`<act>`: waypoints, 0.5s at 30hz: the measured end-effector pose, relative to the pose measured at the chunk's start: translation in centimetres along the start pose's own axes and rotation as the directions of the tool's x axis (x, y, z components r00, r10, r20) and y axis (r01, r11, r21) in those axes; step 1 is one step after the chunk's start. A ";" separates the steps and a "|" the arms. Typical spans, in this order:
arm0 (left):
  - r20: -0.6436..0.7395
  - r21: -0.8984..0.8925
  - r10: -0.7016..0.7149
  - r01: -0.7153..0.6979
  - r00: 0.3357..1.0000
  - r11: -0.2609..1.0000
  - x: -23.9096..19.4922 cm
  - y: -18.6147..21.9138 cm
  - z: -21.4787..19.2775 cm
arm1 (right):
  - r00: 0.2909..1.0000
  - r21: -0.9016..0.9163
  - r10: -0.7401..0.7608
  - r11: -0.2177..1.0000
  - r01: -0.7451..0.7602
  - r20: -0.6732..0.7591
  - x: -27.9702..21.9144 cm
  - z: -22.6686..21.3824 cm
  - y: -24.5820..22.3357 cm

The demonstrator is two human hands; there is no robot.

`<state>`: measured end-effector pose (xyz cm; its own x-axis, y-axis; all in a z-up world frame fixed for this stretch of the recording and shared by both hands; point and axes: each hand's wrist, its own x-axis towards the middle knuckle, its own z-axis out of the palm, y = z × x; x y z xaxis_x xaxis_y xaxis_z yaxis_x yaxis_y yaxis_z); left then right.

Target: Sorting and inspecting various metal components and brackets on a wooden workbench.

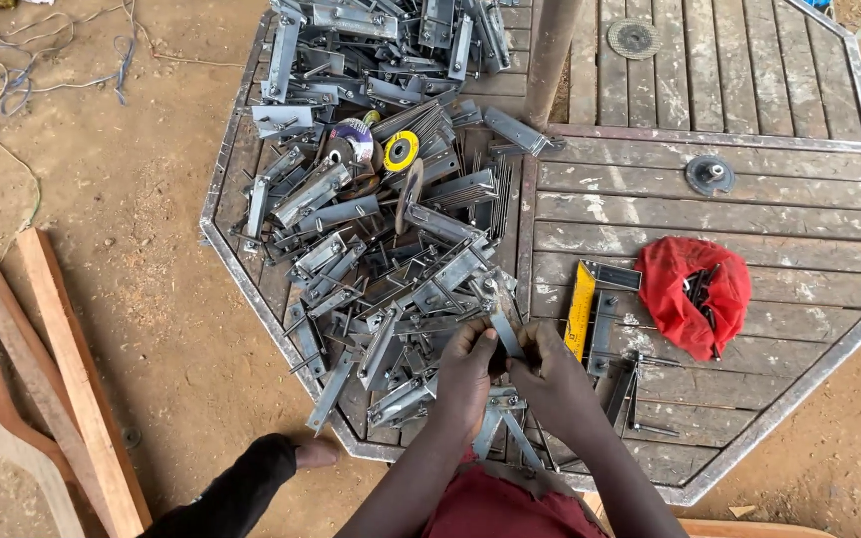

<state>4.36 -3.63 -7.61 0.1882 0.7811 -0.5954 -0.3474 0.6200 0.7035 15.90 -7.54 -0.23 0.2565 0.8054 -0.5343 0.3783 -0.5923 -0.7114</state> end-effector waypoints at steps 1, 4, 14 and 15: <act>0.000 -0.001 0.000 0.000 1.000 1.000 0.1 0.4 0.0 | 1.000 -0.001 0.000 1.000 0.000 0.000 0.3 0.0 0.4; 0.035 0.111 0.030 -0.033 0.999 0.993 -0.6 1.4 0.3 | 0.994 0.262 -0.096 0.962 0.077 0.061 0.4 0.2 1.2; 0.043 0.273 -0.014 0.002 0.999 0.962 -1.1 1.7 0.4 | 0.946 0.709 -0.324 0.667 0.231 -0.004 0.9 1.5 2.7; -0.010 0.329 0.025 -0.021 1.000 0.944 -1.0 1.7 0.3 | 0.960 0.743 -0.279 0.635 0.211 -0.034 0.8 1.6 2.4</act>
<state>3.84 -3.34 -5.78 0.1705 0.7959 -0.5810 -0.0297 0.5935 0.8043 15.61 -8.35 -3.14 0.1710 0.9390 -0.2983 -0.3670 -0.2202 -0.9038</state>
